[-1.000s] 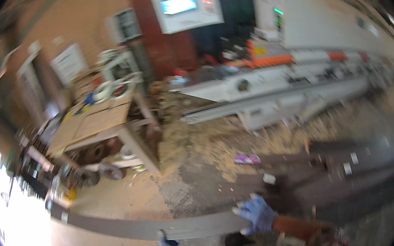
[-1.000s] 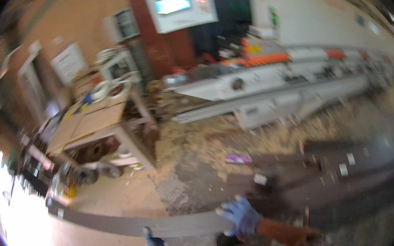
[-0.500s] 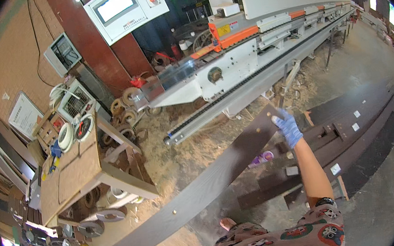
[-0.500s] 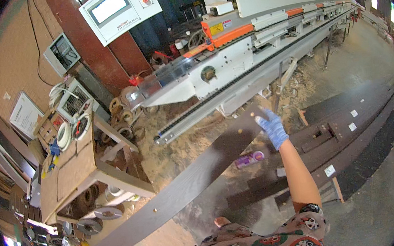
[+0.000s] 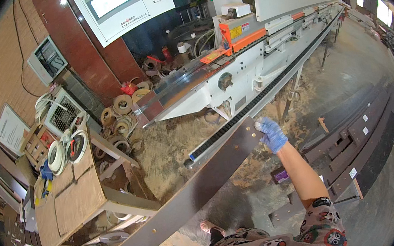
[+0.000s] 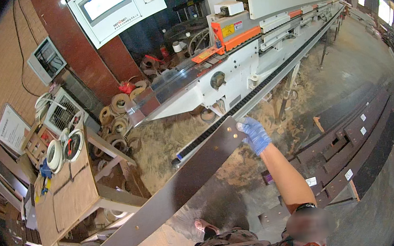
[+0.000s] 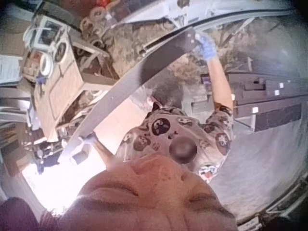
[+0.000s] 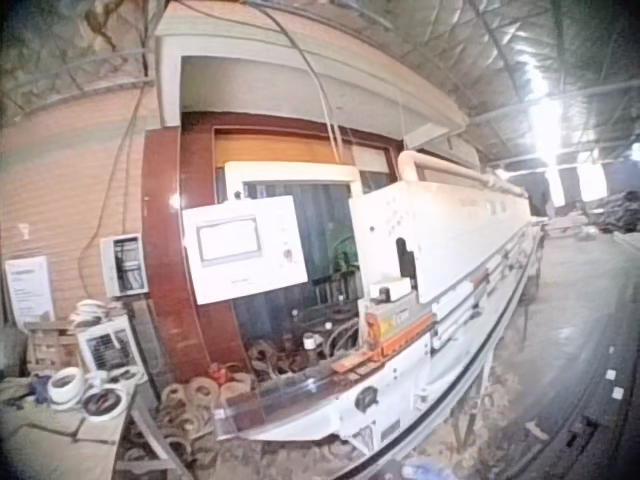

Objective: The person operates a CNC edge banding machine to apply edge trim to wooden planks. They feed planks into the machine, retrieve finished pieces, and stack them on a nearby table.

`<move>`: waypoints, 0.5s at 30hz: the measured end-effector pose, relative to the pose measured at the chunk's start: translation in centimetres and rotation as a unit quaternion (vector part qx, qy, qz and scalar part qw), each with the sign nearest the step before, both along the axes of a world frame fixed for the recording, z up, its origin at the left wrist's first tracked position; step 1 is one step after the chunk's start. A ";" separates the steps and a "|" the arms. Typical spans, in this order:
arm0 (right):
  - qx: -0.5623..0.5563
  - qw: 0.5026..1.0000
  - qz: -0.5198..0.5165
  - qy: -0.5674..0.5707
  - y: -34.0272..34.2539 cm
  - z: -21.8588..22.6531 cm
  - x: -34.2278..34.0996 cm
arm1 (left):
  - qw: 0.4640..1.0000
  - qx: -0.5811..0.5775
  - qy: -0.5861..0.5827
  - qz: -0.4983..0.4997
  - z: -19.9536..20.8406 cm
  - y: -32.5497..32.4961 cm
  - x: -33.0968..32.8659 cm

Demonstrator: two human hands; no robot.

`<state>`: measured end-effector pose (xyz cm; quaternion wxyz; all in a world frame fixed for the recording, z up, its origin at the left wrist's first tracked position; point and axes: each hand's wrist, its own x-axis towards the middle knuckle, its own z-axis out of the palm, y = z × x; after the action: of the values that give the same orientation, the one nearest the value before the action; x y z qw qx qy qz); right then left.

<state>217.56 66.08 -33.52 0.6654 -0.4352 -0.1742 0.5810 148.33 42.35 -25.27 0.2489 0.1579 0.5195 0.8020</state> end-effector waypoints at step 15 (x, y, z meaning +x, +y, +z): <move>-0.021 0.996 -0.067 -0.055 12.7 -4.6 -9.0 | 0.992 -0.060 -0.111 -0.007 -7.1 25.2 -11.6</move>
<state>208.60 78.82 -38.12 0.6833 -0.4907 -0.1684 0.5137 136.69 67.50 -32.36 0.3201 0.0562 0.5348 0.7800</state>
